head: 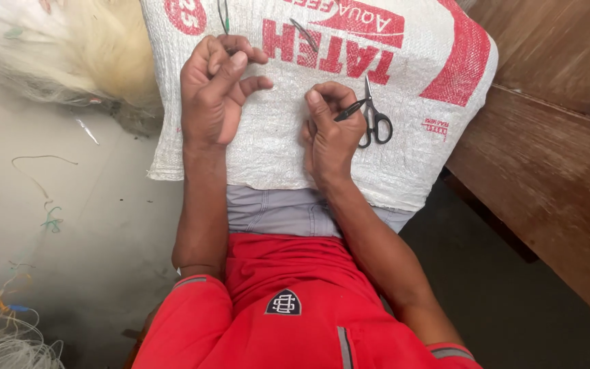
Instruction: Repairing a fishing net by threading line and tying knots using a small tool
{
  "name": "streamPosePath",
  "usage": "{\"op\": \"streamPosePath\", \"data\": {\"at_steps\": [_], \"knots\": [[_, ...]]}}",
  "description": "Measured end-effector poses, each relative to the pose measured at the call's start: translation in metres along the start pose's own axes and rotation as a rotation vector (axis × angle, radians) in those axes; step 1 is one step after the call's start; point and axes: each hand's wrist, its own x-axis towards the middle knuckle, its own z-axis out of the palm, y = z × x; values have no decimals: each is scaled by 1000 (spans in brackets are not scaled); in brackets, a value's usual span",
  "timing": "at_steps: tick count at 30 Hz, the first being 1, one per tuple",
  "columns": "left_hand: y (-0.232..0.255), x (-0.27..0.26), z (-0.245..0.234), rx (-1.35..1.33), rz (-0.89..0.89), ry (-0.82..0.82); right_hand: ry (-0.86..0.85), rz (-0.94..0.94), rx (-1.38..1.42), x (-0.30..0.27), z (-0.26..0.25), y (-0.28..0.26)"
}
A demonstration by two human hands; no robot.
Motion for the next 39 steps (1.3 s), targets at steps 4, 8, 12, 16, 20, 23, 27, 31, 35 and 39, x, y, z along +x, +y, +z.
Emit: {"op": "streamPosePath", "data": {"at_steps": [4,8,12,16,20,23,27,31,35,39], "knots": [[0,-1,-3,-189,-146,-53,15,-20,-83,0,4,1],[2,-1,0,-189,-157,-84,18,-8,-68,3,6,1],[5,3,2,-212,-150,-110,17,-33,-70,4,8,0],[1,8,0,-195,-105,-116,4,-66,-81,4,7,2],[2,8,-1,-213,-148,-114,15,-44,-121,-1,11,1],[3,5,-2,-270,-186,-123,17,1,-90,-1,11,2],[5,1,-6,-245,-160,-150,20,-8,-123,1,16,-1],[4,-3,-9,-210,-89,-169,-36,-26,-138,2,20,-3],[2,-5,-6,-130,-50,-141,-33,-20,-163,2,19,-4],[-1,-7,-6,-3,45,-133,-40,-19,-158,2,15,-4]]}}
